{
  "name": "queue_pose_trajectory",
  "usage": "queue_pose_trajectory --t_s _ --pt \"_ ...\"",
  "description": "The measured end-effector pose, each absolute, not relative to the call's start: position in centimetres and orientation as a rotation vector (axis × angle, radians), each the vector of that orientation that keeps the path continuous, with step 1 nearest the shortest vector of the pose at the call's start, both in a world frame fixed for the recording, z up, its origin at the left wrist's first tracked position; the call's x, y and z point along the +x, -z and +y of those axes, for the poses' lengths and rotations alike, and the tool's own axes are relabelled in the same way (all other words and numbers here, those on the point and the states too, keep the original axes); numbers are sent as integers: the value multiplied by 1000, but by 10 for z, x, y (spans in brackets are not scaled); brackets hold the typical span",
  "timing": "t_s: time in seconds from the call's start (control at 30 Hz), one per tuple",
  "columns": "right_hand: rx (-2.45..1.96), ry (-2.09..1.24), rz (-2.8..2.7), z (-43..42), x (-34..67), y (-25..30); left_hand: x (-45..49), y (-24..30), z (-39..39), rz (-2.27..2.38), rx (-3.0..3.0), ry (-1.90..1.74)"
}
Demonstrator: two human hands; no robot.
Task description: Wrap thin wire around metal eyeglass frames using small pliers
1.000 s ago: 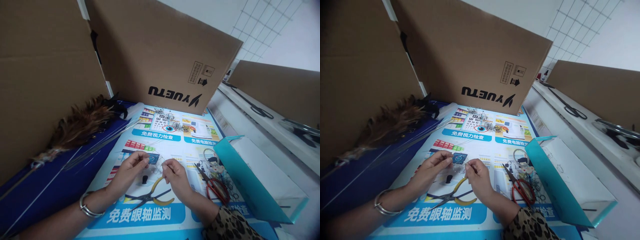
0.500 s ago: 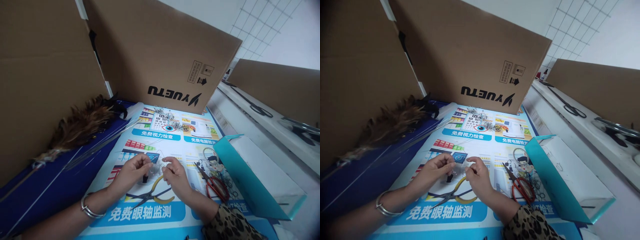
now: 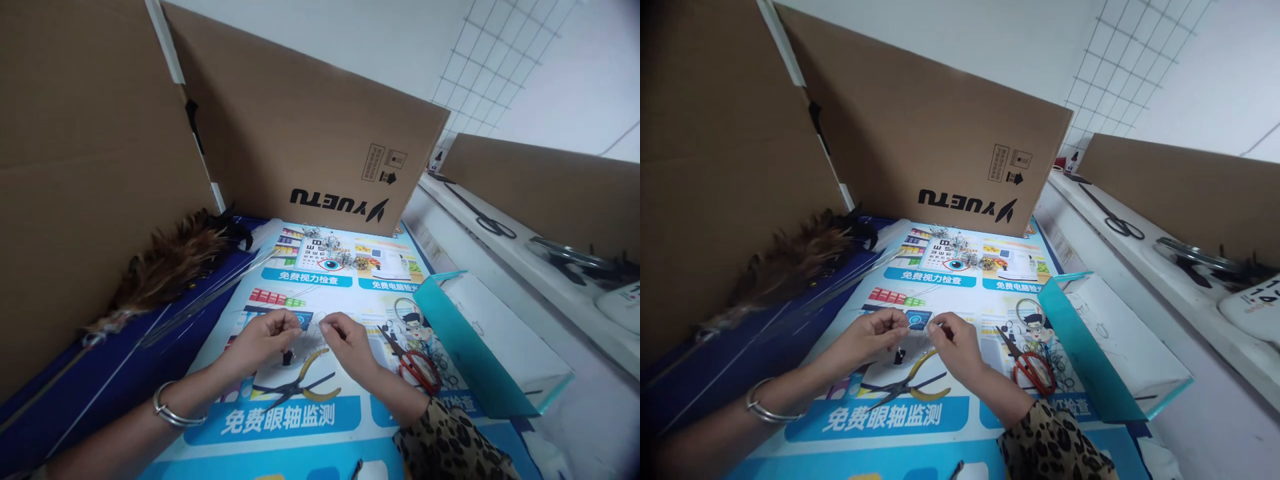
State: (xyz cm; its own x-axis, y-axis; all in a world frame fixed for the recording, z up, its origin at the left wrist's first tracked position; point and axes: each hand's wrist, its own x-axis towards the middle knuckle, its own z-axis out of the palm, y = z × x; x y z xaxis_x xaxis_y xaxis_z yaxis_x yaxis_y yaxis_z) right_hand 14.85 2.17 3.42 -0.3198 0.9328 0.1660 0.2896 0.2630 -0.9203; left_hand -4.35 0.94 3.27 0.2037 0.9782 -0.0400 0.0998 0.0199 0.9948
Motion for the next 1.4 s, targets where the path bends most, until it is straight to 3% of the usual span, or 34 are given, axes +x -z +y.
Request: queue_pose_trajectory --t_s 0.43,0.8,1.4 --pt "-961 -1856 -1276 43 168 -44 -29 -73 28 1164 1784 -859" --pt "-953 -1691 -1359 63 199 -62 -3 -117 73 1055 1925 -745" --pt "-992 -1539 -1394 59 195 -69 2 -100 80 1042 1958 -782"
